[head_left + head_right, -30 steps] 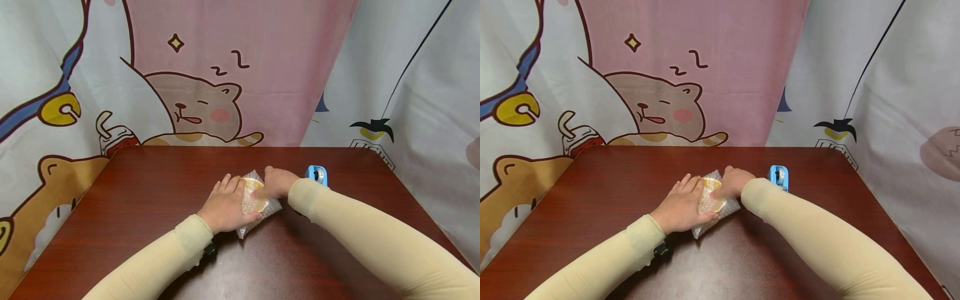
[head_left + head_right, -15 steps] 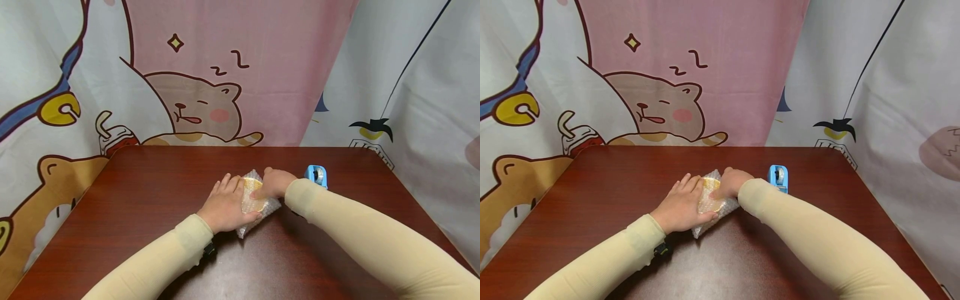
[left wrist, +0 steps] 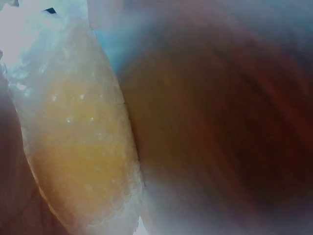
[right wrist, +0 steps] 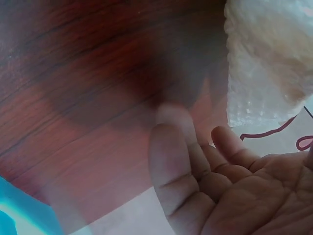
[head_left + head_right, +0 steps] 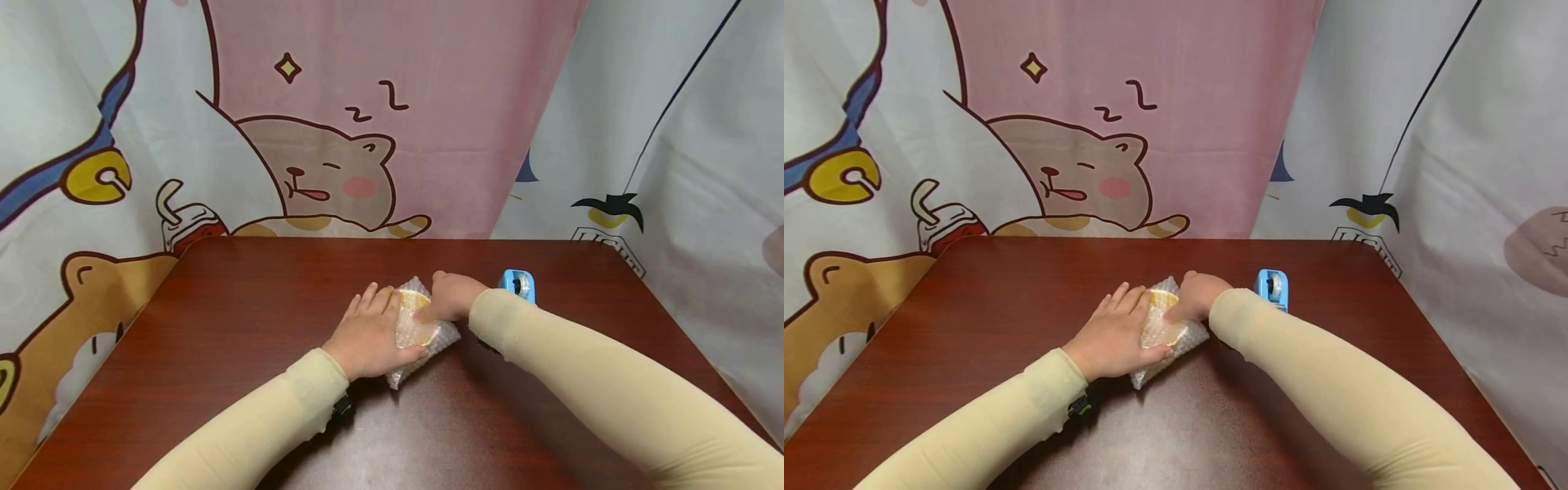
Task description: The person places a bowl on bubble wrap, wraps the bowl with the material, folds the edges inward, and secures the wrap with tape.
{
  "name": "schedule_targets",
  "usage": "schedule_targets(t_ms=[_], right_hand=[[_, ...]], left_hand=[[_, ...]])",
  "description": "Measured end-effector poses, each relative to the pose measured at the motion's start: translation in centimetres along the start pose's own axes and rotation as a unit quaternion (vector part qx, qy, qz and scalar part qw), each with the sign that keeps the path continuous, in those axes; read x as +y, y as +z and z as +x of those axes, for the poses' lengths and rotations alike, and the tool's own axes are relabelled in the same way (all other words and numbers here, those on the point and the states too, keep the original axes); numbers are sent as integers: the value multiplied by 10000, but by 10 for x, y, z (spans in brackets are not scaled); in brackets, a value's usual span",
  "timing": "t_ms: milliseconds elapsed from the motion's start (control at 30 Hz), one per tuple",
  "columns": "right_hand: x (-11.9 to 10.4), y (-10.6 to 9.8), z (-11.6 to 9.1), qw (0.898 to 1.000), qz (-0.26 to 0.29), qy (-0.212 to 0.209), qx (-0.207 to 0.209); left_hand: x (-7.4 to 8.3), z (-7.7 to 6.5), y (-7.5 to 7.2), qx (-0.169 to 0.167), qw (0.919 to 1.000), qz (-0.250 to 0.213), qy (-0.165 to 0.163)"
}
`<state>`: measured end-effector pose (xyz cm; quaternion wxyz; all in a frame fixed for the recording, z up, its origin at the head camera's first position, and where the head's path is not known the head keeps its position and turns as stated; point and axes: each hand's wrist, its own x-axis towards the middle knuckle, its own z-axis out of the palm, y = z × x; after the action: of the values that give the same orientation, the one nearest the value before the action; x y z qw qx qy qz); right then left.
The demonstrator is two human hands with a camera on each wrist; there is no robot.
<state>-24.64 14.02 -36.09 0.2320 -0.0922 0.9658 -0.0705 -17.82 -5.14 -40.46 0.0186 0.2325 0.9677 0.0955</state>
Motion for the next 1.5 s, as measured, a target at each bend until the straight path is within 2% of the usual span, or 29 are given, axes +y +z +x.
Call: schedule_targets(t_ms=[667,1500], right_hand=[[-5,4,-3,9999,-56,100,43],[-7,5,-2,9999,-123,96,53]], left_hand=[[3,-1,-3,-198,9998,-9,-80],[2,1,-2,-141,9999,-14,-4]])
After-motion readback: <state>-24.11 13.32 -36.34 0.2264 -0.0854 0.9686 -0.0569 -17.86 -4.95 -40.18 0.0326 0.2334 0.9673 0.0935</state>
